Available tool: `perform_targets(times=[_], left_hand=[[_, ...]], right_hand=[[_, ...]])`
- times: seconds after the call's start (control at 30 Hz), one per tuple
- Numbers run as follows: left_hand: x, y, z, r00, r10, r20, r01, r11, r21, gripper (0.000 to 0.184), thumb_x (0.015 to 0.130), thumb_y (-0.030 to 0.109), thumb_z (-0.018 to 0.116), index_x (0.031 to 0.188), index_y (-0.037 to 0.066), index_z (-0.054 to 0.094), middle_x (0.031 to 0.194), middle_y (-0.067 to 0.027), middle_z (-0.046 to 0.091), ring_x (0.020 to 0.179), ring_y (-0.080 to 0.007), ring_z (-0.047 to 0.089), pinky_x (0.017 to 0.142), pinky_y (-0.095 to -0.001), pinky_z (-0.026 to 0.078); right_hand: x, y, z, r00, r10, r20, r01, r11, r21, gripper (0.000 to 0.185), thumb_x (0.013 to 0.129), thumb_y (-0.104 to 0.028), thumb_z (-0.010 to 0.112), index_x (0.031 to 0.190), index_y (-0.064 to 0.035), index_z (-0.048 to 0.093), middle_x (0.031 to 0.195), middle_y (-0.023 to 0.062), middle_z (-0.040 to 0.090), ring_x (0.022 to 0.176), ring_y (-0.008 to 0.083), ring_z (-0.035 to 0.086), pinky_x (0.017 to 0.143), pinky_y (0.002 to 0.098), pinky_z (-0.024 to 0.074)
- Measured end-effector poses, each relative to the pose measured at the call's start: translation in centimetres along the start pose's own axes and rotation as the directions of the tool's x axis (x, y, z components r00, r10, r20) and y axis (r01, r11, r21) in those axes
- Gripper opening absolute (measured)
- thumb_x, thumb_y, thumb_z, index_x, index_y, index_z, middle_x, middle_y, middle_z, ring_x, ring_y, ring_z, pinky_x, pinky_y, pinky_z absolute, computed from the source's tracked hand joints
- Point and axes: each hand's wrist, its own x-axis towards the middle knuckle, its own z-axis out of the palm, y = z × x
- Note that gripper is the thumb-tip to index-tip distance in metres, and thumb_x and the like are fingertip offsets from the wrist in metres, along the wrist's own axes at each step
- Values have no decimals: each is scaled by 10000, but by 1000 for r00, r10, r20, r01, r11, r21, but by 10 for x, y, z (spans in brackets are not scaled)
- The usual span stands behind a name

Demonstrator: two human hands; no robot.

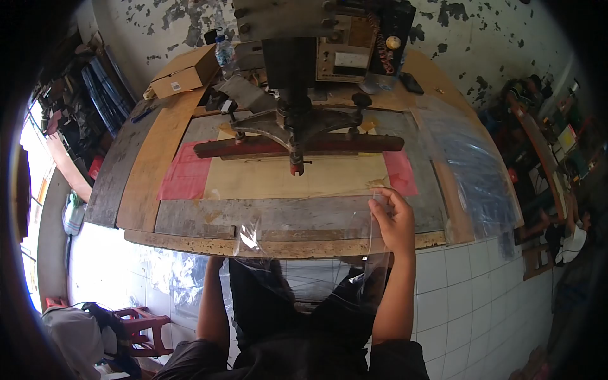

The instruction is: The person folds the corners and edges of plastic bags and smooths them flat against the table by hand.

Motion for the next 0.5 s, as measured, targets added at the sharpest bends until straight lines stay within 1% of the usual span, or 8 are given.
perform_targets(times=[0.1, 0.37, 0.5], left_hand=[[1, -1, -2, 1000, 1, 0, -1, 1000, 1, 551, 1053, 296, 697, 1513, 27, 554, 1532, -146, 578, 1360, -262, 564, 1126, -417, 486], [0, -2, -7, 1000, 5, 5, -5, 1000, 13, 565, 1051, 296, 701, 1523, 27, 545, 1547, -146, 566, 1375, -262, 553, 1138, -418, 480], [1, 0, -12, 1000, 6, 9, -6, 1000, 23, 572, 1050, 297, 703, 1528, 28, 541, 1554, -147, 560, 1382, -262, 548, 1143, -419, 476]], right_hand=[[0, 0, 1, 1000, 7, -6, -7, 1000, 29, 279, 1021, -141, 741, 1270, -22, 703, 972, 13, 715, 776, 62, 628, 687, 229, 506], [0, 0, -1, 1000, 9, -4, -9, 1000, -13, 273, 1015, -126, 744, 1266, -29, 703, 951, 9, 699, 777, 62, 628, 683, 226, 509], [0, 1, 0, 1000, -2, -9, 1, 1000, -4, 273, 1015, -132, 746, 1265, -31, 705, 942, 4, 691, 773, 61, 626, 675, 225, 505]])
